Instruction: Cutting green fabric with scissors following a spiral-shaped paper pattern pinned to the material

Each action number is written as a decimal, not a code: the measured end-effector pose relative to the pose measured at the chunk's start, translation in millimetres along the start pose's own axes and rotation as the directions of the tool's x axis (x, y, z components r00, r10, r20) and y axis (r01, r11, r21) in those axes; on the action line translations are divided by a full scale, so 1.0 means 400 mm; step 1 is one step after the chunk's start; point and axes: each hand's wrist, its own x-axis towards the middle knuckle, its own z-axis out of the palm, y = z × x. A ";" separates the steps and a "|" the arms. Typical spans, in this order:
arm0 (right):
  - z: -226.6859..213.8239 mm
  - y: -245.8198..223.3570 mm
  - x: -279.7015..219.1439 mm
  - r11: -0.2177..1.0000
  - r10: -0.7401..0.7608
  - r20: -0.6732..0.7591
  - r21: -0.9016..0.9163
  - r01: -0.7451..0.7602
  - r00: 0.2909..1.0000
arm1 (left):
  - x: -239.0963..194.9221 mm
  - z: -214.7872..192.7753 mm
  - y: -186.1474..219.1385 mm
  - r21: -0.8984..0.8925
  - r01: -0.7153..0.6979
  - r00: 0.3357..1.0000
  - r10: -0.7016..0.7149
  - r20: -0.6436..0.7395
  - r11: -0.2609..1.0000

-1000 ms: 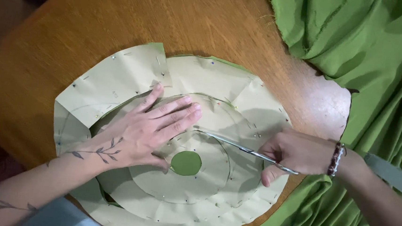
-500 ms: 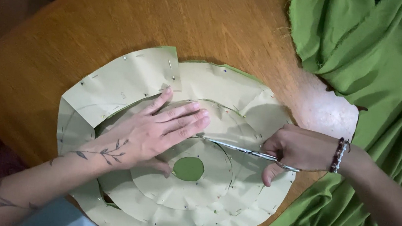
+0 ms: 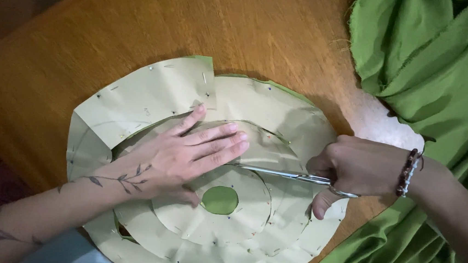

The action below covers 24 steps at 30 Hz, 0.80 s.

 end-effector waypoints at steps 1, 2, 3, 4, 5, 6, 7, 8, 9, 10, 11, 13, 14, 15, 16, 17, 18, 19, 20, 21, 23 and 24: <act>-0.013 -0.016 -0.003 0.999 0.047 0.028 0.003 -0.047 0.998 | -0.001 0.000 -0.001 0.015 -0.004 1.000 0.004 0.009 1.000; -0.026 -0.032 -0.005 0.995 0.094 0.055 0.004 -0.095 0.994 | -0.001 0.001 -0.002 0.030 -0.008 1.000 0.007 0.019 1.000; -0.029 -0.033 -0.001 0.995 0.095 0.057 0.004 -0.095 0.994 | -0.002 0.005 -0.002 0.029 -0.008 1.000 0.007 0.019 1.000; -0.033 -0.035 0.003 0.996 0.087 0.053 -0.033 -0.085 0.995 | -0.002 0.009 -0.002 0.004 0.001 1.000 -0.001 0.021 1.000; -0.038 -0.036 0.007 0.995 0.078 0.047 -0.071 -0.075 0.996 | -0.002 0.012 -0.003 -0.017 0.009 1.000 -0.009 0.024 1.000; -0.043 -0.039 0.010 0.995 0.079 0.046 -0.071 -0.075 0.996 | -0.002 0.015 -0.005 -0.016 0.009 1.000 -0.008 0.024 1.000; -0.049 -0.043 0.015 0.995 0.080 0.055 -0.062 -0.076 0.995 | -0.003 0.018 -0.005 0.016 0.005 1.000 -0.005 0.026 1.000; -0.054 -0.047 0.020 0.996 0.080 0.065 -0.054 -0.077 0.995 | -0.004 0.021 -0.006 0.049 0.001 1.000 -0.002 0.028 0.999; -0.058 -0.050 0.023 0.996 0.078 0.067 -0.054 -0.075 0.995 | -0.004 0.019 -0.005 0.047 0.003 1.000 -0.004 0.030 0.999; -0.062 -0.053 0.026 0.994 0.089 0.072 -0.075 -0.083 0.993 | -0.004 0.018 -0.005 0.058 0.002 1.000 -0.004 0.029 0.998; -0.066 -0.055 0.029 0.991 0.101 0.075 -0.097 -0.093 0.992 | -0.003 0.017 -0.005 0.070 0.000 1.000 -0.002 0.027 0.998; -0.062 -0.040 0.036 0.993 0.080 0.078 -0.099 -0.072 0.994 | -0.002 0.014 -0.007 0.078 -0.005 1.000 0.003 0.031 0.997; -0.060 -0.033 0.040 0.994 0.059 0.080 -0.101 -0.051 0.995 | -0.002 0.012 -0.007 0.086 -0.012 0.999 0.009 0.035 0.996; -0.062 -0.031 0.042 0.994 0.058 0.080 -0.100 -0.050 0.995 | -0.002 0.013 -0.007 0.086 -0.012 0.999 0.009 0.035 0.996; -0.065 -0.029 0.044 0.991 0.023 0.061 -0.135 -0.015 0.998 | -0.002 0.014 -0.007 0.084 -0.009 0.999 0.006 0.039 0.996; -0.067 -0.026 0.046 0.985 -0.013 0.042 -0.170 0.020 0.999 | -0.001 0.014 -0.007 0.082 -0.008 0.999 0.004 0.043 0.997; -0.075 -0.032 0.047 0.985 -0.014 0.042 -0.169 0.020 0.999 | -0.002 0.015 -0.009 0.082 -0.008 0.999 0.004 0.044 0.997; -0.082 -0.037 0.046 0.983 0.017 0.070 -0.182 -0.004 0.997 | -0.003 0.017 -0.010 0.071 -0.014 0.999 0.011 0.032 0.997; -0.089 -0.042 0.045 0.980 0.048 0.098 -0.196 -0.028 0.994 | -0.003 0.018 -0.010 0.061 -0.019 1.000 0.018 0.020 0.998; -0.081 -0.032 0.047 0.980 0.050 0.095 -0.195 -0.030 0.994 | -0.002 0.018 -0.010 0.062 -0.022 1.000 0.021 0.019 0.998; -0.066 -0.012 0.052 1.000 -0.015 0.082 -0.025 0.017 0.997 | -0.002 0.017 -0.007 0.066 -0.008 1.000 0.007 0.024 0.998; -0.064 -0.013 0.050 1.000 -0.014 0.080 -0.026 0.016 0.997 | -0.002 0.016 -0.007 0.068 -0.009 1.000 0.008 0.024 0.998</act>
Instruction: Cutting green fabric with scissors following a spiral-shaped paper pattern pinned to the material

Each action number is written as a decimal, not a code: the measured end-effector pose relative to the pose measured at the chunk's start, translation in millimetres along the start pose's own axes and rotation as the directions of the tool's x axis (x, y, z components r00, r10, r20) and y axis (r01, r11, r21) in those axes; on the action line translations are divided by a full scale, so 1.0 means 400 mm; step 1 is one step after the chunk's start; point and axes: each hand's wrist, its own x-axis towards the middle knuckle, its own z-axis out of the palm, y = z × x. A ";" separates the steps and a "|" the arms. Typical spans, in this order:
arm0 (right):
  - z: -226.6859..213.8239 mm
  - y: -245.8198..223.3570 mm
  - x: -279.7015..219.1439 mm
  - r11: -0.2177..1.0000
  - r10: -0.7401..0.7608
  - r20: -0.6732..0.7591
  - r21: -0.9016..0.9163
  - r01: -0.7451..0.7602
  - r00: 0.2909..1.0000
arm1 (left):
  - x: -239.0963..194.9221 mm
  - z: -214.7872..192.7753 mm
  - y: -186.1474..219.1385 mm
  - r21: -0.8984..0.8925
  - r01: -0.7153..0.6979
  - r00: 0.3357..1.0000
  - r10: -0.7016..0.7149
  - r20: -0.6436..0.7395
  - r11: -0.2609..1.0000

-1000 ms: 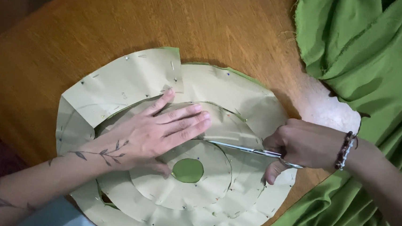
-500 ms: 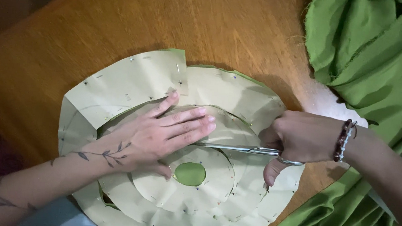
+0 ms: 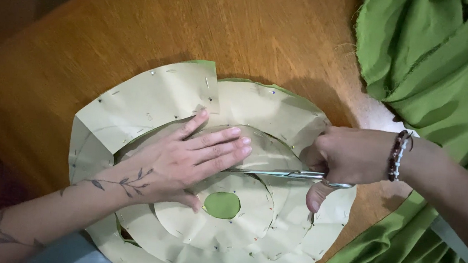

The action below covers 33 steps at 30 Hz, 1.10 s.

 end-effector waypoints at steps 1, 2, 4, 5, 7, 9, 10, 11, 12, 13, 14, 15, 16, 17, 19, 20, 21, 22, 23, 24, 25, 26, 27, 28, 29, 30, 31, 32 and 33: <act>0.002 -0.001 -0.002 1.000 0.014 0.017 -0.001 -0.014 1.000 | 0.000 0.000 0.000 0.011 0.000 1.000 0.000 -0.004 1.000; 0.005 -0.001 -0.003 1.000 0.029 0.033 -0.003 -0.029 0.999 | 0.001 0.000 0.000 0.023 0.001 1.000 -0.001 -0.008 1.000; 0.005 -0.002 -0.002 1.000 0.014 0.039 0.017 -0.015 0.999 | 0.002 -0.001 0.001 0.030 0.004 1.000 -0.003 -0.005 1.000; 0.007 -0.003 -0.002 0.999 0.000 0.044 0.039 -0.002 0.999 | 0.002 -0.001 0.002 0.036 0.004 1.000 -0.004 -0.001 0.999; 0.003 -0.012 -0.005 0.998 0.024 0.049 0.050 -0.027 0.999 | 0.000 -0.002 0.001 0.020 0.006 1.000 -0.006 0.002 1.000; 0.004 -0.009 -0.004 0.997 0.050 0.051 0.062 -0.053 0.997 | 0.000 -0.002 0.001 0.006 0.005 1.000 -0.005 0.005 1.000; 0.006 -0.003 -0.002 0.999 0.029 0.035 0.034 -0.031 0.999 | 0.000 -0.001 0.001 -0.005 0.009 1.000 -0.009 0.002 1.000; 0.008 0.002 0.000 1.000 0.009 0.020 0.003 -0.009 1.000 | 0.000 0.000 0.002 -0.015 0.014 1.000 -0.014 -0.001 1.000; 0.009 0.004 -0.001 1.000 0.010 0.019 0.004 -0.010 1.000 | 0.002 0.000 0.002 -0.014 0.012 1.000 -0.012 -0.002 1.000; 0.009 0.006 0.000 1.000 0.021 0.009 -0.004 -0.021 1.000 | 0.001 0.000 0.002 -0.023 0.015 1.000 -0.015 0.003 1.000; 0.009 0.007 0.001 0.999 0.032 -0.001 -0.012 -0.032 0.999 | 0.000 0.000 0.003 -0.031 0.018 1.000 -0.017 0.008 0.999; 0.006 0.010 0.002 0.999 0.030 -0.002 -0.010 -0.030 1.000 | 0.001 -0.002 0.004 -0.031 0.017 1.000 -0.017 0.011 0.999; 0.004 0.012 0.003 1.000 0.012 -0.013 -0.028 -0.012 1.000 | 0.002 -0.004 0.004 -0.029 0.017 1.000 -0.016 0.009 0.999; 0.000 0.016 0.004 0.999 -0.005 -0.027 -0.046 0.004 1.000 | 0.004 -0.006 0.003 -0.026 0.014 1.000 -0.013 0.007 1.000; -0.004 0.016 0.009 0.999 -0.017 -0.025 -0.034 0.016 1.000 | 0.003 -0.006 0.003 -0.016 0.011 1.000 -0.011 0.009 1.000; -0.005 0.017 0.010 0.999 -0.029 -0.019 -0.024 0.028 0.999 | 0.004 -0.006 0.003 -0.008 0.011 1.000 -0.011 0.010 1.000; -0.003 0.018 0.009 0.999 -0.027 -0.021 -0.024 0.026 0.999 | 0.005 -0.002 0.004 -0.007 0.009 1.000 -0.009 0.009 1.000; -0.001 0.018 0.008 1.000 -0.025 -0.023 -0.007 0.024 0.999 | 0.005 0.000 0.005 0.003 0.013 1.000 -0.013 0.011 1.000; -0.002 0.017 0.009 1.000 -0.025 -0.025 0.007 0.025 0.999 | 0.004 0.001 0.006 0.015 0.020 1.000 -0.020 0.015 1.000; -0.012 0.001 0.003 1.000 -0.026 -0.028 0.005 0.026 0.999 | 0.004 -0.002 0.004 0.018 0.021 1.000 -0.021 0.015 1.000; -0.018 -0.015 -0.005 0.999 0.033 -0.008 -0.005 -0.033 0.999 | 0.005 -0.005 0.005 0.031 0.015 1.000 -0.015 0.016 0.999; -0.023 -0.031 -0.014 0.996 0.091 0.011 -0.015 -0.091 0.996 | 0.006 -0.009 0.006 0.044 0.008 1.000 -0.009 0.016 0.999; -0.020 -0.035 -0.020 0.995 0.095 0.008 -0.009 -0.095 0.995 | 0.004 -0.009 0.008 0.044 0.001 1.000 -0.002 0.016 0.999; -0.017 -0.040 -0.027 0.987 0.125 -0.022 -0.095 -0.127 0.992 | 0.003 -0.011 0.011 0.042 0.005 1.000 -0.006 0.015 0.999; -0.016 -0.045 -0.038 0.970 0.157 -0.058 -0.180 -0.165 0.986 | 0.005 -0.014 0.010 0.044 0.006 1.000 -0.007 0.010 0.999; -0.010 -0.055 -0.065 0.969 0.167 -0.065 -0.174 -0.176 0.984 | 0.001 -0.009 0.019 0.048 -0.005 1.000 0.005 0.005 0.999; -0.003 -0.067 -0.092 0.955 0.243 -0.019 -0.172 -0.243 0.970 | -0.004 -0.007 0.027 0.029 0.018 1.000 -0.018 0.003 0.999; 0.004 -0.082 -0.119 0.935 0.318 0.027 -0.172 -0.309 0.948 | -0.010 -0.006 0.036 0.010 0.040 0.999 -0.040 0.001 0.999; 0.029 -0.064 -0.154 0.934 0.324 0.023 -0.163 -0.317 0.946 | -0.023 -0.026 0.056 0.011 0.028 1.000 -0.028 -0.001 1.000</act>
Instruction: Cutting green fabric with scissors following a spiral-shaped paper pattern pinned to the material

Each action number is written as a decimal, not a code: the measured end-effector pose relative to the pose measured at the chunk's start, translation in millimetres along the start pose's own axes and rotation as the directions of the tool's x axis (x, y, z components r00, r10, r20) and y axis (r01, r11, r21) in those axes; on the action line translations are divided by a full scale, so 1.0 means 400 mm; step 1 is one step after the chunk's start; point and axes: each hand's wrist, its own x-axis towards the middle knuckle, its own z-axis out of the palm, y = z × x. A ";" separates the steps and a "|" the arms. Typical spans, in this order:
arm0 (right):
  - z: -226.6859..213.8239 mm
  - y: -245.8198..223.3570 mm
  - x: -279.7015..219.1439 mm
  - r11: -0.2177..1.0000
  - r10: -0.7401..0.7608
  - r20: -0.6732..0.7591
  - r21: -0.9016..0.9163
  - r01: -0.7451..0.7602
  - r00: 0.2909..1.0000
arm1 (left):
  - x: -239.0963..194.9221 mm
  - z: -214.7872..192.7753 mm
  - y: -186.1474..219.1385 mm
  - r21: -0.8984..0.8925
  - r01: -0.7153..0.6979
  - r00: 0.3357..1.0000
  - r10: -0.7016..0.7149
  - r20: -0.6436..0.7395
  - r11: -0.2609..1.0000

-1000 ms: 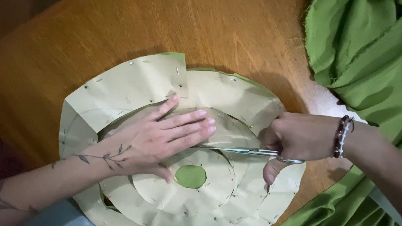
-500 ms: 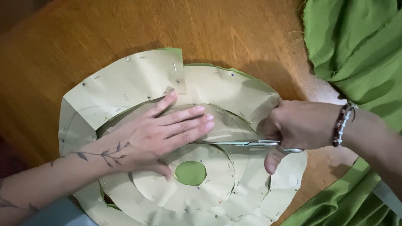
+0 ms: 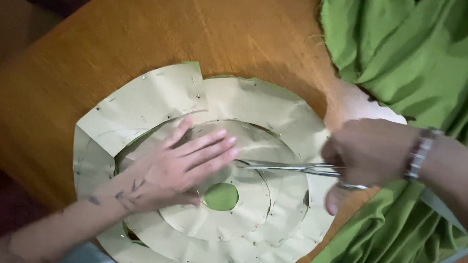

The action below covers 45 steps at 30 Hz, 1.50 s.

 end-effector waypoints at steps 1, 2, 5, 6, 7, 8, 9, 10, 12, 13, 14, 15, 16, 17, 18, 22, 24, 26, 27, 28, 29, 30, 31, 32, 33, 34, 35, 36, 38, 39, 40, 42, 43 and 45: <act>0.030 0.022 -0.027 0.999 0.048 -0.021 0.027 -0.047 0.999 | -0.015 -0.021 0.020 -0.057 0.043 0.997 -0.047 -0.068 0.997; 0.060 0.044 -0.053 0.994 0.095 -0.045 0.057 -0.093 0.994 | -0.029 -0.044 0.037 -0.114 0.081 0.987 -0.096 -0.132 0.990; 0.121 0.039 -0.136 0.964 0.250 -0.109 0.126 -0.236 0.962 | -0.122 -0.056 0.140 -0.119 0.323 0.859 -0.344 -0.381 0.939; 0.133 0.014 -0.126 0.961 0.257 -0.107 0.138 -0.241 0.961 | -0.182 0.008 0.185 -0.119 0.310 0.864 -0.332 -0.379 0.943; 0.146 -0.009 -0.115 0.963 0.101 -0.500 0.266 0.041 0.860 | -0.242 0.073 0.228 -0.037 0.463 0.826 -0.446 -0.345 0.886; 0.158 -0.032 -0.104 0.902 0.044 -0.824 0.276 0.332 0.564 | -0.302 0.140 0.266 0.053 0.594 0.770 -0.549 -0.325 0.802; 0.155 -0.057 -0.055 0.901 0.061 -0.826 0.288 0.326 0.560 | -0.318 0.160 0.284 0.055 0.580 0.780 -0.535 -0.326 0.812; 0.148 -0.078 -0.004 0.909 -0.002 -0.945 0.134 0.394 0.327 | -0.332 0.182 0.292 0.072 0.423 0.847 -0.365 -0.386 0.903; 0.115 -0.120 0.082 0.912 -0.059 -0.996 -0.028 0.409 0.062 | -0.357 0.204 0.305 0.108 0.236 0.883 -0.166 -0.439 0.966; 0.090 -0.142 0.118 0.916 -0.133 -0.991 -0.131 0.380 -0.022 | -0.370 0.205 0.310 0.093 0.187 0.932 -0.146 -0.331 0.978; 0.065 -0.162 0.159 0.910 -0.211 -0.973 -0.232 0.344 -0.098 | -0.383 0.211 0.318 0.072 0.144 0.968 -0.125 -0.218 0.987; 0.045 -0.176 0.166 0.914 -0.201 -0.974 -0.225 0.337 -0.103 | -0.375 0.202 0.284 0.076 0.132 0.969 -0.112 -0.218 0.988; 0.026 -0.193 0.174 0.919 -0.247 -0.969 -0.241 0.311 -0.023 | -0.370 0.190 0.253 0.119 0.011 0.989 0.007 -0.148 0.993; 0.007 -0.210 0.182 0.922 -0.287 -0.956 -0.260 0.287 0.058 | -0.364 0.178 0.223 0.153 -0.113 0.989 0.125 -0.073 0.982; 0.012 -0.200 0.194 0.927 -0.267 -0.962 -0.243 0.285 0.051 | -0.362 0.167 0.204 0.155 -0.133 0.988 0.144 -0.062 0.979; 0.077 -0.183 0.204 0.966 -0.169 -0.983 -0.150 0.210 0.077 | -0.353 0.128 0.147 0.180 -0.281 0.959 0.268 0.097 0.943; 0.130 -0.188 0.185 0.975 -0.083 -0.996 -0.077 0.210 0.018 | -0.346 0.102 0.108 0.219 -0.340 0.938 0.313 0.150 0.914; 0.199 -0.195 0.161 0.969 0.110 -0.994 0.105 0.223 -0.012 | -0.328 0.076 0.061 0.087 -0.465 0.872 0.439 0.215 0.881; 0.242 -0.201 0.160 0.969 0.129 -0.991 0.122 0.214 -0.020 | -0.316 0.075 0.025 0.089 -0.485 0.862 0.458 0.217 0.870; 0.285 -0.210 0.161 0.955 0.245 -0.968 0.232 0.186 -0.053 | -0.304 0.073 -0.008 0.014 -0.519 0.836 0.503 0.220 0.855; 0.329 -0.221 0.164 0.927 0.356 -0.930 0.339 0.161 -0.089 | -0.291 0.073 -0.042 -0.062 -0.549 0.807 0.547 0.220 0.834; 0.374 -0.244 0.162 0.921 0.373 -0.923 0.356 0.159 -0.092 | -0.256 0.037 -0.069 -0.067 -0.562 0.796 0.562 0.225 0.824; 0.419 -0.269 0.162 0.861 0.507 -0.849 0.490 0.136 -0.149 | -0.220 0.003 -0.095 0.001 -0.621 0.749 0.594 0.293 0.784; 0.464 -0.293 0.165 0.779 0.625 -0.752 0.615 0.118 -0.210 | -0.180 -0.026 -0.124 0.064 -0.680 0.699 0.618 0.360 0.731; 0.500 -0.333 0.181 0.768 0.639 -0.739 0.631 0.115 -0.214 | -0.154 -0.043 -0.139 0.059 -0.694 0.685 0.633 0.362 0.718; 0.533 -0.371 0.196 0.638 0.762 -0.605 0.764 0.103 -0.232 | -0.123 -0.063 -0.153 0.020 -0.719 0.660 0.673 0.334 0.695; 0.566 -0.410 0.210 0.485 0.857 -0.450 0.870 0.095 -0.252 | -0.092 -0.083 -0.165 -0.019 -0.742 0.634 0.711 0.304 0.670; 0.587 -0.455 0.227 0.471 0.862 -0.435 0.877 0.096 -0.259 | -0.052 -0.103 -0.163 -0.020 -0.754 0.621 0.721 0.307 0.657; 0.627 -0.552 0.262 0.242 0.886 -0.210 0.970 0.026 -0.413 | 0.025 -0.140 -0.151 0.120 -0.891 0.367 0.540 0.758 0.437; 0.638 -0.597 0.272 0.225 0.890 -0.194 0.974 0.028 -0.413 | 0.049 -0.139 -0.165 0.111 -0.899 0.352 0.546 0.760 0.424; 0.647 -0.638 0.283 0.076 0.942 -0.047 0.994 0.073 -0.333 | 0.078 -0.135 -0.178 0.028 -0.904 0.369 0.743 0.558 0.428; 0.655 -0.715 0.293 -0.096 0.961 0.121 0.989 0.109 -0.248 | 0.141 -0.129 -0.191 -0.058 -0.917 0.360 0.880 0.309 0.396; 0.652 -0.751 0.292 -0.237 0.950 0.274 0.946 0.221 -0.153 | 0.173 -0.127 -0.192 -0.102 -0.936 0.296 0.908 0.298 0.338; 0.645 -0.821 0.281 -0.395 0.904 0.427 0.865 0.310 -0.037 | 0.218 -0.140 -0.170 -0.161 -0.950 0.215 0.936 0.279 0.266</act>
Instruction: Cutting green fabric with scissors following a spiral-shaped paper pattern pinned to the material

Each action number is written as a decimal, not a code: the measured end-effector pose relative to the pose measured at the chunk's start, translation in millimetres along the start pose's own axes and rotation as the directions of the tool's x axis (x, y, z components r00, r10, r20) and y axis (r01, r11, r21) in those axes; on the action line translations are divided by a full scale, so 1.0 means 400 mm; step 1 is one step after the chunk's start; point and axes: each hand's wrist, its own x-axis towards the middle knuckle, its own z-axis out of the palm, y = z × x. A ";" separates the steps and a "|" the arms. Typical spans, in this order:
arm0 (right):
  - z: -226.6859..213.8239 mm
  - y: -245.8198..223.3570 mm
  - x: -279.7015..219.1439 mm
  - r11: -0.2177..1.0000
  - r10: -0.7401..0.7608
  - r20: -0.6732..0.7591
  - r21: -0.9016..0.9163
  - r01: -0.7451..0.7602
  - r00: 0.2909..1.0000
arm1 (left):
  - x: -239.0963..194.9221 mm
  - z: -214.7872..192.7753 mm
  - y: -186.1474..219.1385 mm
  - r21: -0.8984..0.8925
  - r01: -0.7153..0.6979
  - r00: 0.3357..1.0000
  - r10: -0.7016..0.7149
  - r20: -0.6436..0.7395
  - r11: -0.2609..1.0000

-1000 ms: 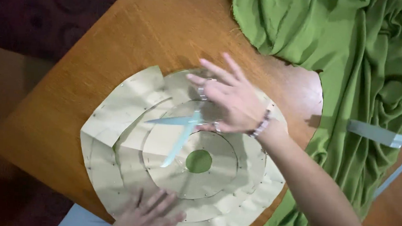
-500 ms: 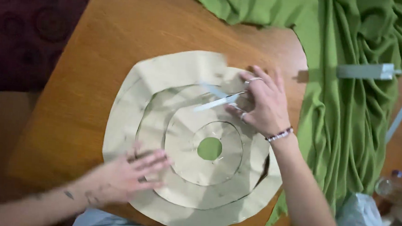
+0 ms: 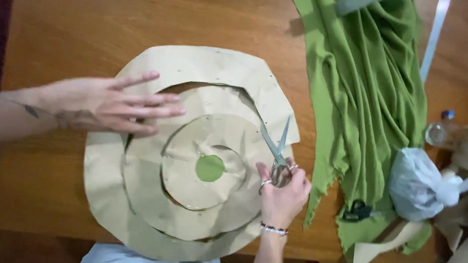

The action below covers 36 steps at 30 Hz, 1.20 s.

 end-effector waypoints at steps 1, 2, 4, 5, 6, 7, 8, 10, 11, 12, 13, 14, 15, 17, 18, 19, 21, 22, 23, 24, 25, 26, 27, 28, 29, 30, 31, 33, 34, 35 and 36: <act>-0.010 0.003 -0.023 0.991 0.026 -0.021 0.128 -0.023 0.999 | 0.017 -0.026 -0.002 -0.011 0.021 1.000 -0.021 -0.018 1.000; -0.020 0.003 -0.046 0.966 0.055 -0.039 0.255 -0.043 0.998 | 0.032 -0.053 -0.004 -0.022 0.042 0.998 -0.043 -0.036 0.999; -0.014 0.048 -0.050 0.959 0.032 -0.059 0.282 -0.014 0.998 | 0.054 -0.076 0.090 0.033 0.281 0.958 -0.279 -0.062 0.959; -0.009 0.069 -0.052 0.950 0.008 -0.083 0.311 0.018 0.997 | 0.065 -0.089 0.132 0.085 0.504 0.862 -0.496 -0.102 0.860; -0.008 0.078 -0.036 0.950 0.016 -0.083 0.311 0.011 0.996 | 0.089 -0.065 0.208 0.083 0.498 0.866 -0.491 -0.098 0.863; -0.004 0.085 -0.017 0.929 -0.115 -0.060 0.348 0.129 0.992 | 0.110 -0.041 0.279 0.174 0.723 0.688 -0.674 -0.270 0.669; 0.000 0.091 0.002 0.890 -0.245 -0.043 0.386 0.242 0.969 | 0.128 -0.017 0.350 0.204 0.890 0.456 -0.767 -0.451 0.408; 0.037 0.109 0.086 0.804 -0.484 -0.148 0.313 0.505 0.863 | 0.142 0.087 0.472 0.032 0.977 0.212 -0.952 -0.222 0.211; 0.054 0.121 0.123 0.653 -0.696 -0.213 0.208 0.728 0.686 | 0.147 0.141 0.541 -0.081 0.995 -0.056 -0.996 0.065 -0.061; 0.048 0.084 0.148 0.656 -0.693 -0.213 0.210 0.725 0.689 | 0.150 0.185 0.558 -0.078 0.995 -0.053 -0.996 0.067 -0.058; 0.042 0.048 0.169 0.668 -0.701 -0.140 0.214 0.712 0.699 | 0.151 0.227 0.581 -0.081 0.992 -0.086 -0.994 0.066 -0.092; 0.036 0.012 0.189 0.680 -0.705 -0.066 0.218 0.700 0.706 | 0.151 0.269 0.604 -0.085 0.989 -0.119 -0.991 0.065 -0.125; 0.038 -0.002 0.190 0.684 -0.701 -0.066 0.218 0.696 0.710 | 0.151 0.282 0.607 -0.083 0.989 -0.115 -0.991 0.067 -0.120; 0.042 -0.039 0.200 0.659 -0.723 -0.064 0.234 0.715 0.688 | 0.150 0.310 0.602 -0.122 0.992 -0.042 -0.977 -0.208 -0.016; 0.057 -0.038 0.189 0.659 -0.722 -0.071 0.232 0.715 0.688 | 0.131 0.309 0.578 -0.122 0.992 -0.037 -0.976 -0.214 -0.011; 0.072 -0.035 0.172 0.687 -0.690 -0.131 0.188 0.702 0.711 | 0.113 0.305 0.563 -0.078 0.996 0.023 -0.973 -0.229 0.042; 0.090 -0.029 0.134 0.715 -0.660 -0.182 0.149 0.684 0.729 | 0.083 0.289 0.528 -0.033 0.996 0.076 -0.970 -0.231 0.086; 0.093 -0.026 0.112 0.764 -0.592 -0.192 0.173 0.621 0.783 | 0.072 0.277 0.507 0.010 0.986 0.164 -0.953 -0.255 0.167; 0.096 -0.026 0.097 0.808 -0.519 -0.206 0.197 0.555 0.829 | 0.059 0.264 0.477 0.057 0.967 0.256 -0.925 -0.280 0.250; 0.103 -0.019 0.080 0.807 -0.521 -0.202 0.199 0.555 0.830 | 0.039 0.258 0.455 0.057 0.967 0.253 -0.927 -0.277 0.246; 0.109 -0.012 0.067 0.836 -0.469 -0.217 0.204 0.509 0.856 | 0.019 0.252 0.423 0.119 0.952 0.303 -0.925 -0.227 0.283; 0.115 -0.005 0.054 0.862 -0.415 -0.231 0.210 0.462 0.880 | 0.000 0.246 0.392 0.178 0.930 0.350 -0.920 -0.173 0.321; 0.105 -0.010 0.039 0.864 -0.413 -0.228 0.209 0.459 0.882 | -0.002 0.214 0.357 0.177 0.930 0.352 -0.921 -0.170 0.323; 0.097 -0.014 0.023 0.883 -0.357 -0.253 0.222 0.413 0.899 | -0.005 0.184 0.323 0.135 0.904 0.424 -0.891 -0.164 0.405; 0.088 -0.018 0.005 0.900 -0.301 -0.273 0.236 0.367 0.914 | -0.007 0.153 0.291 0.091 0.871 0.491 -0.857 -0.158 0.482; 0.086 -0.018 -0.010 0.902 -0.299 -0.267 0.235 0.363 0.916 | -0.012 0.136 0.256 0.089 0.872 0.490 -0.858 -0.152 0.482; 0.085 -0.019 -0.023 0.926 -0.227 -0.257 0.243 0.290 0.939 | -0.018 0.119 0.218 0.061 0.847 0.532 -0.842 -0.092 0.528; 0.081 -0.021 -0.049 0.944 -0.151 -0.246 0.251 0.213 0.958 | -0.022 0.091 0.150 0.031 0.819 0.573 -0.819 -0.032 0.573; 0.077 -0.023 -0.062 0.937 -0.127 -0.225 0.293 0.192 0.966 | -0.022 0.080 0.119 0.038 0.793 0.607 -0.794 0.028 0.607; 0.073 -0.023 -0.075 0.928 -0.104 -0.203 0.333 0.169 0.974 | -0.019 0.069 0.088 0.041 0.766 0.637 -0.766 0.088 0.642; 0.065 -0.008 -0.083 0.928 -0.101 -0.201 0.333 0.165 0.974 | -0.020 0.066 0.079 0.039 0.764 0.639 -0.764 0.091 0.644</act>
